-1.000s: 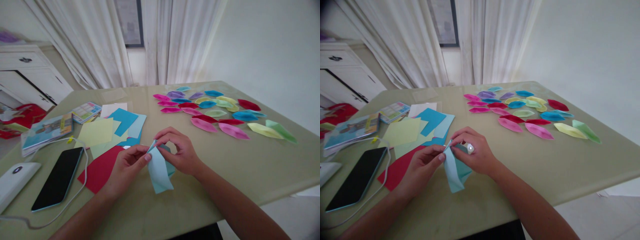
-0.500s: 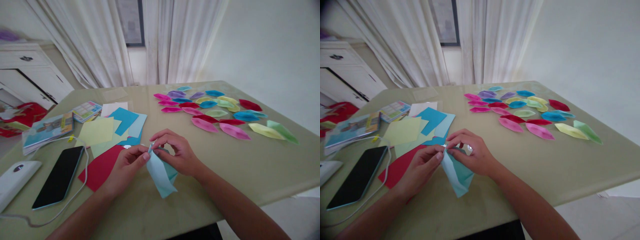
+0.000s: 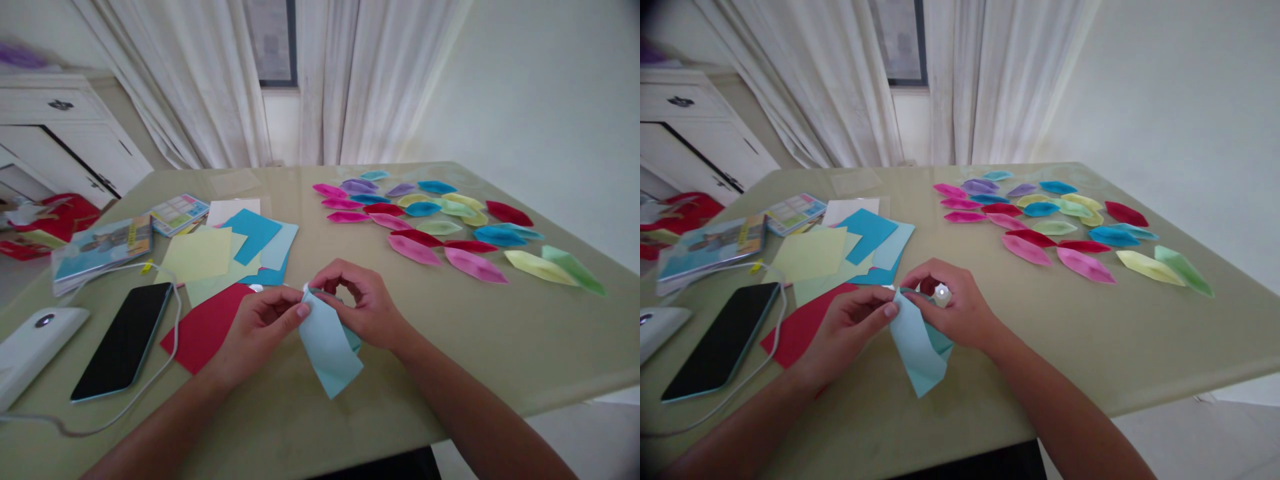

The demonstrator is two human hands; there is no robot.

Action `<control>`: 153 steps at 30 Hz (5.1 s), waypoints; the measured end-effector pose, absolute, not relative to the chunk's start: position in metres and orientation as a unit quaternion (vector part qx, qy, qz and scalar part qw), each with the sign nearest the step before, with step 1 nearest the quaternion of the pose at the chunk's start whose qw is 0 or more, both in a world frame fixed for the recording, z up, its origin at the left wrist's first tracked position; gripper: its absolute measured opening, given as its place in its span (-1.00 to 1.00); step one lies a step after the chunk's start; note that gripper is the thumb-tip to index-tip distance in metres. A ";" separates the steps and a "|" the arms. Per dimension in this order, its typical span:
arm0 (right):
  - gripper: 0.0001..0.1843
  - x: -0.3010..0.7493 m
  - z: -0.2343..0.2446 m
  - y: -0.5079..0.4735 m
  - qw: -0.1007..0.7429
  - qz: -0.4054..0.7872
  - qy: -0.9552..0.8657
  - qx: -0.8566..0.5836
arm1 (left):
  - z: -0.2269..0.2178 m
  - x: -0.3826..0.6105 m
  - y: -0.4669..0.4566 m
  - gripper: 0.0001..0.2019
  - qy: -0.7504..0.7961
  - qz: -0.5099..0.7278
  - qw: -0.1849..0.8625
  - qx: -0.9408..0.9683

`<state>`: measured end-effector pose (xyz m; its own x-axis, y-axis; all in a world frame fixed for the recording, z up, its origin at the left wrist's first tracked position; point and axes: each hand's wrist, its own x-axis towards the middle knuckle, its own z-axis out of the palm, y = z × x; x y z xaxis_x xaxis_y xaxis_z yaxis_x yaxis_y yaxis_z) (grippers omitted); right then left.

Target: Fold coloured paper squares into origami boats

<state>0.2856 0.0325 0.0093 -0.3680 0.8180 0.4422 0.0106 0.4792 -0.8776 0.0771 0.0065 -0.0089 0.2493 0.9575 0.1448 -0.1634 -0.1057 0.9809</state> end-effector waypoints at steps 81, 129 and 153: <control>-0.94 0.280 0.012 0.022 0.519 0.403 -0.714 -0.243 | -0.007 0.072 -0.005 -0.62 0.344 0.555 0.097 0.751; -0.78 0.277 0.001 0.022 0.485 0.239 -0.797 -0.268 | -0.006 0.066 0.001 -0.75 0.330 0.533 0.017 0.779; -0.84 0.274 0.006 0.017 0.523 0.199 -0.780 -0.280 | -0.005 0.067 0.004 -0.83 0.376 0.546 0.332 0.671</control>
<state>0.2741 0.0172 0.0062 -0.2963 0.6452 0.7042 0.2289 0.7638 -0.6035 0.0669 0.0041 -0.0052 0.1205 0.8668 0.4839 0.1415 -0.4974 0.8559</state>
